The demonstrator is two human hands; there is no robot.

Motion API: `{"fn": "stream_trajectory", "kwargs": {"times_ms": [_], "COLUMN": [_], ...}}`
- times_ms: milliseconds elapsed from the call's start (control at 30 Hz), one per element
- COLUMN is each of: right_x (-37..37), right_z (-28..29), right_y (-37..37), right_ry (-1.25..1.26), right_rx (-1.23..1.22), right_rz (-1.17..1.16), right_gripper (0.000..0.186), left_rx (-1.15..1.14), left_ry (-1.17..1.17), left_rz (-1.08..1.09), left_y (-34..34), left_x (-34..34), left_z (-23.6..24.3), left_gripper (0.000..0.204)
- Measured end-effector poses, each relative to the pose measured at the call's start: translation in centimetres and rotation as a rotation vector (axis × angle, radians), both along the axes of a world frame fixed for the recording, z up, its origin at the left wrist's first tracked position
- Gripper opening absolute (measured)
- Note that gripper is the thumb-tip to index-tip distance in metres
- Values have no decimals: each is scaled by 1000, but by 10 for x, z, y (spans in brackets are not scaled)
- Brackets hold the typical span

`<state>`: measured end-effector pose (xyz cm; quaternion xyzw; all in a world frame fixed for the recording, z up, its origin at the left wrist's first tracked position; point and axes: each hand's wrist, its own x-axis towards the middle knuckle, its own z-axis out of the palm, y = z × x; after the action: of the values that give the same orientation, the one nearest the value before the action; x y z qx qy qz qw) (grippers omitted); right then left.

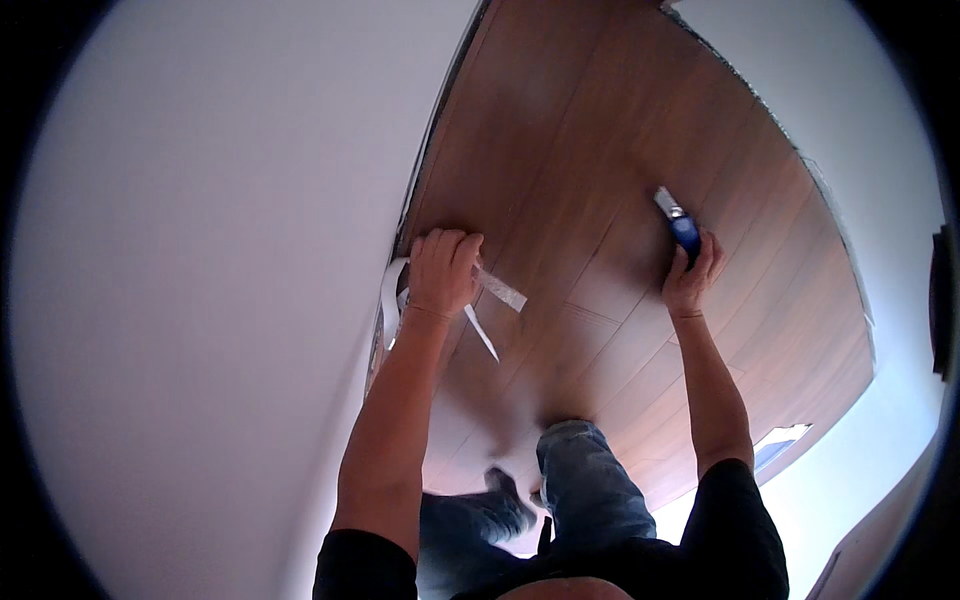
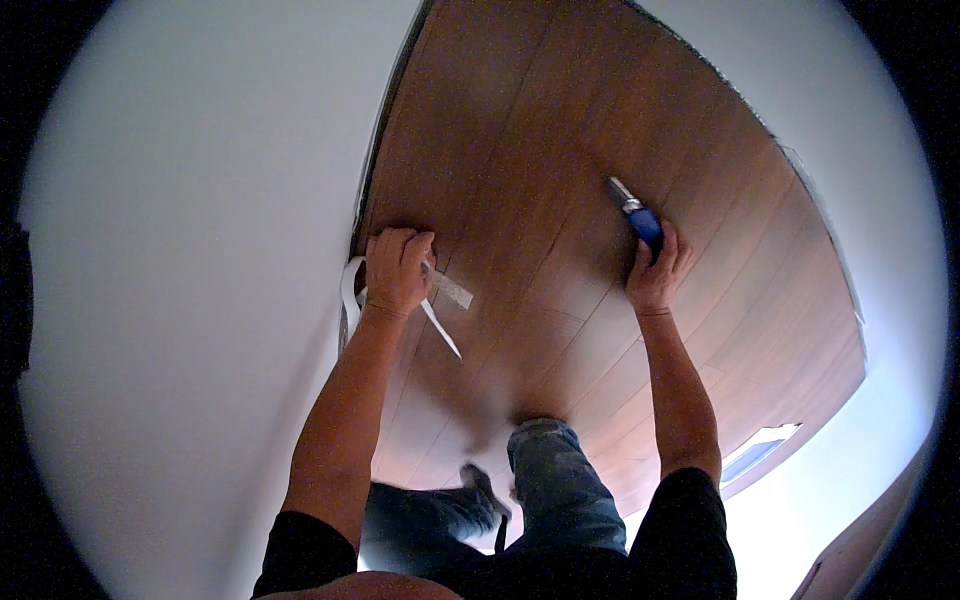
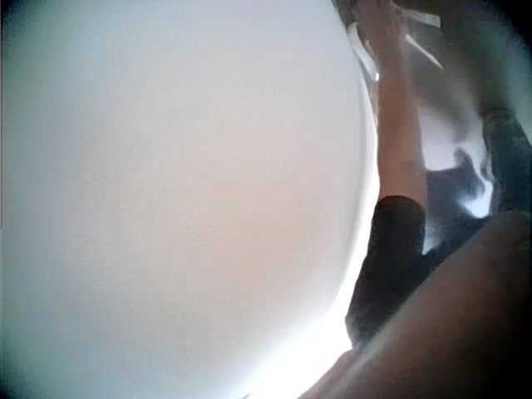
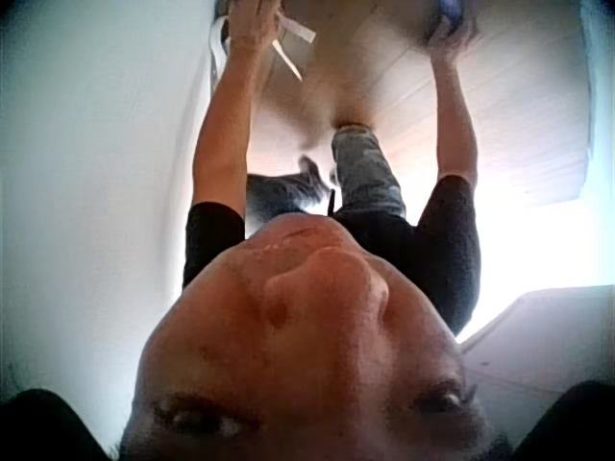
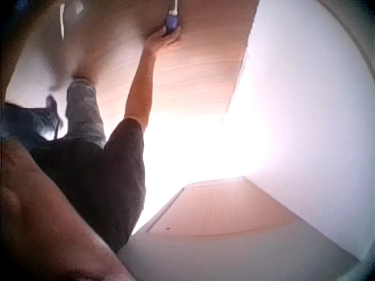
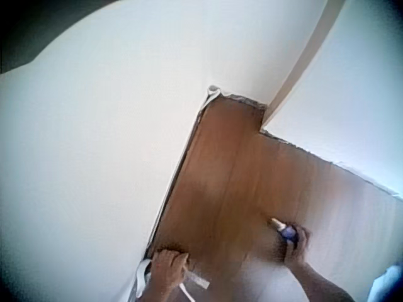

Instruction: The person trims and peels adhesive strips from underlayment while installing wood flooring, using a utility knife.

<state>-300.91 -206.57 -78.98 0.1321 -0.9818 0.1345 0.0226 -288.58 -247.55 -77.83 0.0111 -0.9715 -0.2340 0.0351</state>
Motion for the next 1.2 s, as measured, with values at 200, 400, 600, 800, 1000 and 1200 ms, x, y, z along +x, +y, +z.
{"fn": "stream_trajectory", "kwargs": {"times_ms": [200, 400, 600, 800, 1000, 1200], "right_x": [3, 0, -21, -48, -51, -61], "right_z": [-8, -10, -1, 0, -6, -9], "right_y": [-4, 0, -11, -8, -7, -8], "right_ry": [55, 56, 84, 171, 242, 180], "right_rx": [-159, -80, -35, -62, -59, -123], "right_rz": [-86, -36, -14, 129, 91, 101], "right_gripper": [47, 48, 46, 48, 48, 47], "left_rx": [7, 6, -104, 13, -70, 54], "left_ry": [-26, -57, 63, -216, -933, -514], "left_rz": [-21, 4, 63, 243, -79, 676], "left_y": [-2, 2, 0, 45, 31, 39], "left_x": [-6, 1, -12, 45, 275, 461], "left_z": [3, -5, 0, 40, 155, 275], "left_gripper": [38, 34, 29, 22, 34, 30]}}
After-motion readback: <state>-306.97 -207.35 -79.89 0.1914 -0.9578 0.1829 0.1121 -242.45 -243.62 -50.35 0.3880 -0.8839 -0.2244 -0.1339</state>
